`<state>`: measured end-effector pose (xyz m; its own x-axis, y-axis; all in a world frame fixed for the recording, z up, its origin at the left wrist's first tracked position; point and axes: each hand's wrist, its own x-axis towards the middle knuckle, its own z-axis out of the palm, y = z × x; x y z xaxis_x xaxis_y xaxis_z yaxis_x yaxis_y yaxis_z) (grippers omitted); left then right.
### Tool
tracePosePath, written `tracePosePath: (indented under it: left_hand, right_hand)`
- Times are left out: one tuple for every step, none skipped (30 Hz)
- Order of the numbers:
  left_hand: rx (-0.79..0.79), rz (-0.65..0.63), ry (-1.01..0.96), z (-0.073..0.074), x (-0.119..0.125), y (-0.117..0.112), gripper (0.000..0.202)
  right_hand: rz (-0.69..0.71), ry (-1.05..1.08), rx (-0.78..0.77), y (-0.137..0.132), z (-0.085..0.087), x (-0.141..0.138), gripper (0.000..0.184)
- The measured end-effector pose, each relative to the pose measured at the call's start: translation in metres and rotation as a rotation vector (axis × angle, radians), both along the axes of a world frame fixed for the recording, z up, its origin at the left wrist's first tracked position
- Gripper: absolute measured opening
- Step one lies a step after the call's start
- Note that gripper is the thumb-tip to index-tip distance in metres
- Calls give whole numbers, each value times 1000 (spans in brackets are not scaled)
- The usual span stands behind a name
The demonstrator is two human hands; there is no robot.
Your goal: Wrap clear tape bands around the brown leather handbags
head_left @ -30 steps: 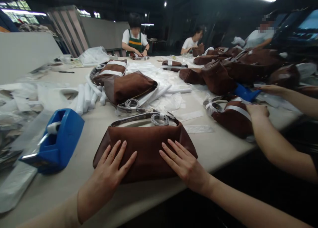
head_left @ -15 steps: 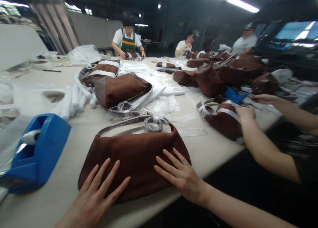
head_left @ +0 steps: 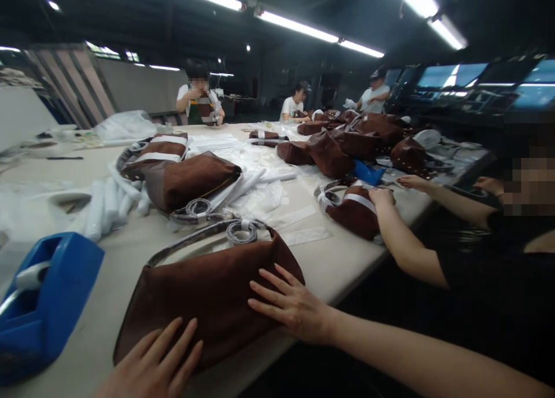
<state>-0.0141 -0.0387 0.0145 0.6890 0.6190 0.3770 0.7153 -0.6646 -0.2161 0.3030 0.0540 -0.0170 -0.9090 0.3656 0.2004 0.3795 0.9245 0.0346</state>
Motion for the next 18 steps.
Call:
tracePosePath:
  left_hand:
    - [-83,-39,19,21,17,11,41]
    - [-130,-110,38,39,34,24,45]
    - [-138,-186,56,51,50,39,47]
    - [-123,-258,36,57,64,55,51]
    - [-131,-318,25,56,74,69,60]
    - [-158,-370,16,50,81,82,70]
    - [-192,-394,10,39,85,91,78]
    - [-224,-393,5,25,86,98,84]
    - [-249,-378,1,12,84,102,87]
    - [-267,-358,0,0,82,103,89]
    - [-277,-343,1,-10,79,103,90]
    - [-281,-337,2,-16,76,102,92]
    - [-284,-339,4,-19,74,100,94]
    - [-282,-343,3,-20,73,99,97]
    - [-279,-347,1,-20,73,98,100]
    - [-275,-344,-1,-19,73,97,102]
    - [-268,-338,-3,-18,73,98,102]
    - [-259,-334,-5,-18,74,99,101]
  right_hand:
    - [1,15,12,1,-1,-1,54]
    - [-1,33,24,1,-3,-1,51]
    - [-5,58,37,1,-4,-2,49]
    - [-10,85,49,1,-5,-3,47]
    - [-16,108,59,1,-6,-4,46]
    - [-16,120,67,1,-7,-4,45]
    - [-9,124,74,0,-8,-4,45]
    - [2,122,80,-1,-9,-2,45]
    - [11,113,85,-2,-10,0,44]
    - [14,102,91,-3,-11,2,43]
    - [15,102,97,-5,-12,6,43]
    - [16,113,100,-7,-11,9,43]
    - [22,132,100,-9,-9,12,43]
    - [37,164,95,-12,-5,14,42]
    - [52,212,82,-14,1,15,41]
    - [60,281,64,-16,9,14,37]
    - [56,358,42,-19,19,11,30]
    - [37,430,25,-21,30,5,23]
